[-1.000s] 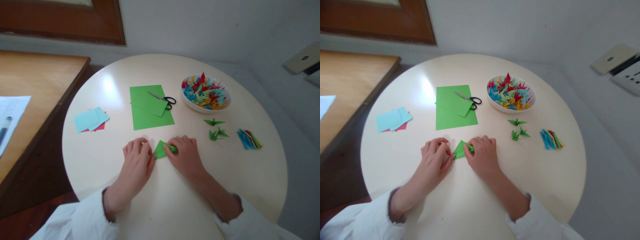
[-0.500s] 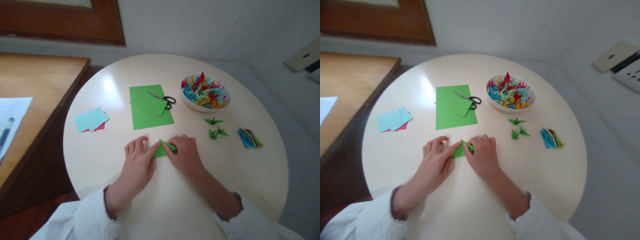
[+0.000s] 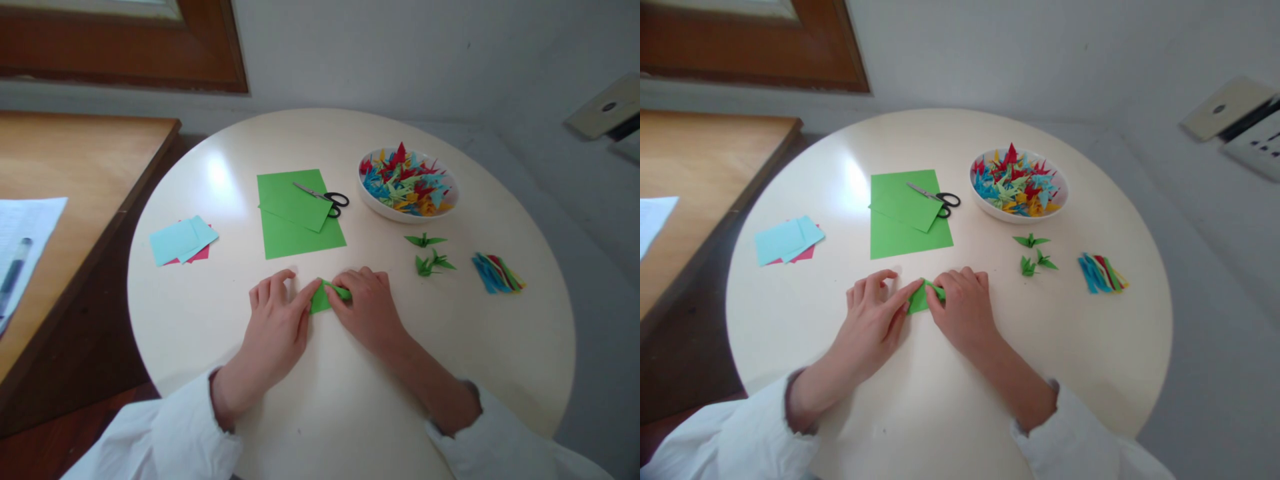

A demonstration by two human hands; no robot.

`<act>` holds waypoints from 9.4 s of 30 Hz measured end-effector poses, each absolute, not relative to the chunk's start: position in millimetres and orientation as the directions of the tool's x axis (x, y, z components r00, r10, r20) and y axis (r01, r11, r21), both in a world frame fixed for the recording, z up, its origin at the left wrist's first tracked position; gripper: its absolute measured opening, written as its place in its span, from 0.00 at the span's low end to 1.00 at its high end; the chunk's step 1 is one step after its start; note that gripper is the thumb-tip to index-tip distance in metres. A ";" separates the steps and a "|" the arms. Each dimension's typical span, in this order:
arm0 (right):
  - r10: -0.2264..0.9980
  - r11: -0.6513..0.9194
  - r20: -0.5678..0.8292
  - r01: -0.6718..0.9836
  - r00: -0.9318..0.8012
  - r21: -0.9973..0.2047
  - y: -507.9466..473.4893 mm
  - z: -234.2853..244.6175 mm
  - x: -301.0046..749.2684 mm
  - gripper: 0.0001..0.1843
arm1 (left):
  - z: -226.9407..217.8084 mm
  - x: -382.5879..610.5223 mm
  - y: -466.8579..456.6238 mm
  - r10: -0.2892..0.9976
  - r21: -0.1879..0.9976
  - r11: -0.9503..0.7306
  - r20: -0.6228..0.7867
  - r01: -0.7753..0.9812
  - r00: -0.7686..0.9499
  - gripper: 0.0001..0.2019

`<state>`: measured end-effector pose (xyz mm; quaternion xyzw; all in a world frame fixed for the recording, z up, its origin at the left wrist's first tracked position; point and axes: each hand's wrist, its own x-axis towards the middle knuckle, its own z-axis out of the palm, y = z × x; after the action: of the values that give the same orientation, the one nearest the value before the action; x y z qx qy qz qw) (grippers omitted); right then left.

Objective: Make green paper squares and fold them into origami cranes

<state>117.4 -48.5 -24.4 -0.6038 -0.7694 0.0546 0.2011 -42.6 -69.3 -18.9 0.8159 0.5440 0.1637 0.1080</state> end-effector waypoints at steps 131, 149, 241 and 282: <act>0.941 0.220 0.339 0.785 -0.012 -0.580 -95.3 -31.7 124.9 0.29 | -25.4 -51.2 -50.6 0.853 0.509 -0.521 0.339 0.685 0.397 0.05; 0.860 0.510 0.400 0.508 -0.318 -0.694 -30.7 -7.5 161.2 0.24 | -16.8 -32.8 18.8 0.890 0.980 -0.189 0.148 0.055 0.430 0.04; 0.929 0.331 0.366 0.580 -0.060 -0.744 -20.9 -23.7 146.1 0.11 | -26.3 -20.1 15.6 0.877 0.843 -0.404 0.247 0.355 0.411 0.05; 0.959 0.281 0.264 0.280 -0.099 -0.918 -19.7 -35.8 140.8 0.23 | -25.5 -17.4 15.0 0.925 0.915 -0.309 0.226 0.259 0.305 0.02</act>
<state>140.8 -19.7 -35.8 -0.4787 -0.6474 0.3609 0.4707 -17.4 15.0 -25.5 0.6977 0.4243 0.4094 0.4070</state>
